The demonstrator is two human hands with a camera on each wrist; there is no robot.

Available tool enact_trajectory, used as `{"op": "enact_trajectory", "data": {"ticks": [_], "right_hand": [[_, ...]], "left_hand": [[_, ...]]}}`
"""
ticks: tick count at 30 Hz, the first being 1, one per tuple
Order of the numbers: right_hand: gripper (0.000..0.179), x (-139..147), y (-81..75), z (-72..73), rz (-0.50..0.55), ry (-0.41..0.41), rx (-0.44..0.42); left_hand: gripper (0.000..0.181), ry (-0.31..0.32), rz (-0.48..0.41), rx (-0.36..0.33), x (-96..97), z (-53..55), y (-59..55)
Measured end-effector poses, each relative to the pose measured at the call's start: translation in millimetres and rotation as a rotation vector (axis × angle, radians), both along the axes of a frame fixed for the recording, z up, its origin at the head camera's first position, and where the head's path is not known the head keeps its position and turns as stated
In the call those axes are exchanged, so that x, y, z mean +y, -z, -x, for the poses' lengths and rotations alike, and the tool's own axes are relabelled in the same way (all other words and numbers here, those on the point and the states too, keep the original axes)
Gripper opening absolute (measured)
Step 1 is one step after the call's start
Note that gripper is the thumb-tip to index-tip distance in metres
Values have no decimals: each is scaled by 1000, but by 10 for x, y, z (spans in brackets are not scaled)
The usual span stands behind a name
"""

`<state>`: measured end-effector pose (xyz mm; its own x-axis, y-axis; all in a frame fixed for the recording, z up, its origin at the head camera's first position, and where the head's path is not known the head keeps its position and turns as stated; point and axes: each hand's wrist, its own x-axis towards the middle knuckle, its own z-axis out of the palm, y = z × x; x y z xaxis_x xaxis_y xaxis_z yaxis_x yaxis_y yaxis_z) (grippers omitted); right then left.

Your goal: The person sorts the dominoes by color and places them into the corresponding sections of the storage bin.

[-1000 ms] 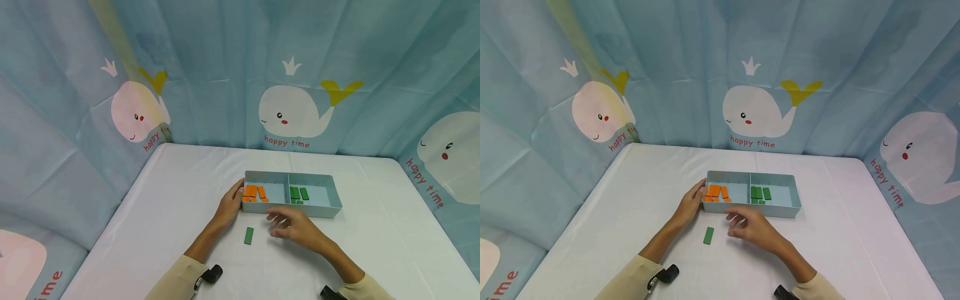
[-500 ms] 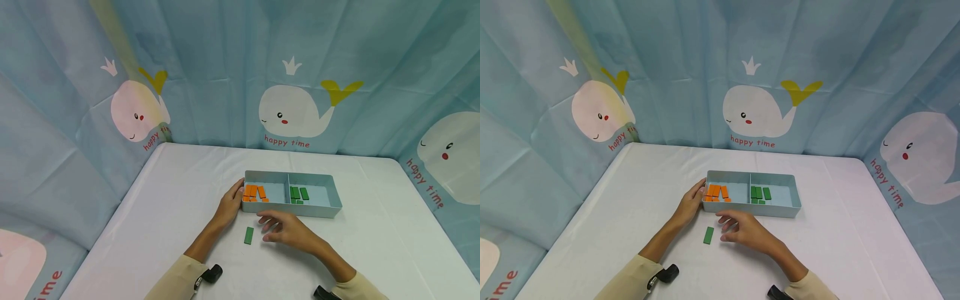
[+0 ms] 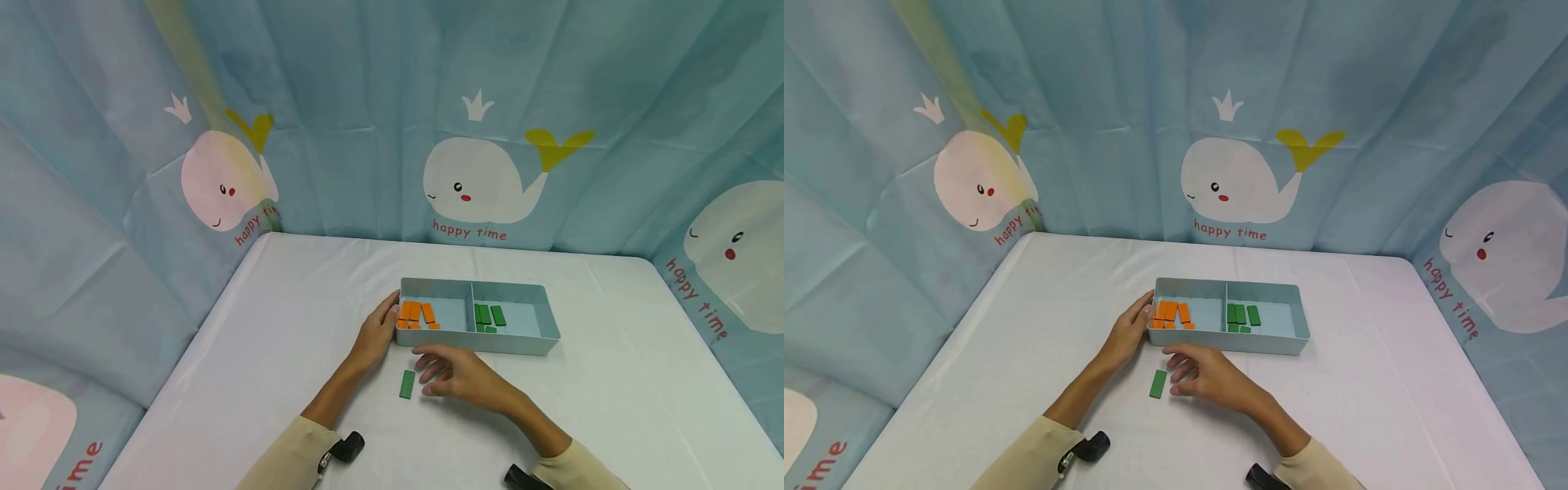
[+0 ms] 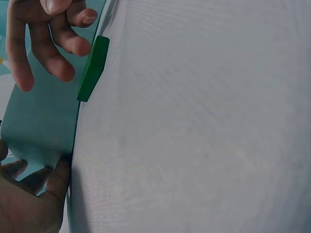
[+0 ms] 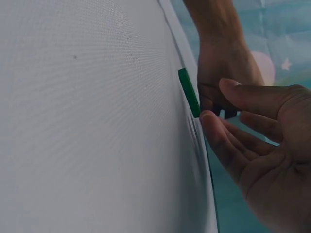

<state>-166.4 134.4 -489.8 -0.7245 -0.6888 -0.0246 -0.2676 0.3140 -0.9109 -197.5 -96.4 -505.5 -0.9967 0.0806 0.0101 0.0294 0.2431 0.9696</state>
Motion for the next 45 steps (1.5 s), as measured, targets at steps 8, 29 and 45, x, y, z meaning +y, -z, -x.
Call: {"op": "enact_trajectory", "data": {"ticks": [8, 29, 45], "right_hand": [[62, -38, 19, 40, -19, -10, 5], [65, -187, 53, 72, 5, -47, -15], [67, -294, 108, 49, -76, -72, 115]], "left_hand": [[53, 5, -17, 6, 7, -10, -16], [54, 4, 0, 20, -1, 5, -9], [54, 2, -11, 11, -12, -7, -3]]}}
